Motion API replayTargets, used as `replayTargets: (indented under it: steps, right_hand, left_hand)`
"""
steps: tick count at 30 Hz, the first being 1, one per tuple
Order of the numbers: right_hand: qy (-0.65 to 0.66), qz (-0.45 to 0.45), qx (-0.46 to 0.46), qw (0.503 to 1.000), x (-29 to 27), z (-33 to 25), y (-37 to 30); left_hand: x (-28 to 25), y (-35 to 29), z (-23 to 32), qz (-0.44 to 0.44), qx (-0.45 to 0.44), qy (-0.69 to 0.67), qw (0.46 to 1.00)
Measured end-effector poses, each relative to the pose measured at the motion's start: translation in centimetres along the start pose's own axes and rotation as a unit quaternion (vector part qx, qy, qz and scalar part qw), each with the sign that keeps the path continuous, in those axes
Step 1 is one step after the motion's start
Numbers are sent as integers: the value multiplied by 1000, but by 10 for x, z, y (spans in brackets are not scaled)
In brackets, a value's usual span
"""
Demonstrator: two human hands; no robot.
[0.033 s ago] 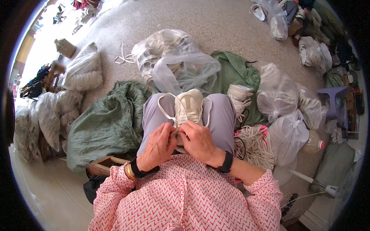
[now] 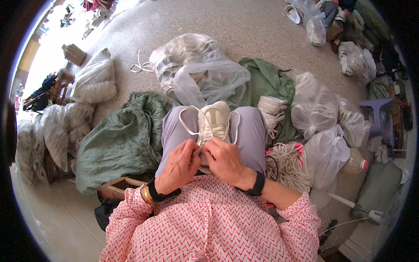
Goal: Threading shoelaces through the eyelets of a sneaker and tying them.
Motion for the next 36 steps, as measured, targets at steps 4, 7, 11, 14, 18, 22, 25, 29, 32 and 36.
replayTargets:
  steps: [4,7,11,14,18,22,25,29,32,36]
  right_hand:
    - [-15,-37,-5,999,-20,1,-5]
    - [162,-92,90,978,-55,0,-15]
    - [313,-127,88,937,-118,-33,-32]
    - [306,-167,21,937,-122,-43,-38]
    - [405,-147,48,901,-104,-38,-32]
    - [445,-120,63,885,-104,-35,-18]
    - [471,-134,65,870,-94,-33,-11]
    - [492,-131,62,858,-87,-30,-11]
    - [521,-91,47,847,-94,-25,-16]
    - [491,-114,160,848,-88,30,-53]
  left_hand:
    - [-5,2,3,-8,-15,-34,999]
    - [-6,2,0,-15,-30,-62,998]
    - [-8,2,2,-24,-37,-65,997]
    - [-17,8,14,27,10,-66,997]
    - [-27,26,23,10,51,-83,995]
    - [-22,41,40,-44,76,-163,983]
    - [-10,45,49,-106,74,-231,964]
    - [4,40,37,-150,52,-251,955]
    - [13,28,6,-105,-31,-357,928]
    - [11,12,-12,-76,-95,-467,876]
Point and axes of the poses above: each hand's wrist, its own y-axis towards the middle knuckle, its own x-axis out of the palm, z = x × y, the point moved 8 cm from there along y, towards the middle knuckle, and after that the axes turned 5 degrees about -z, right-handed, at the moved point
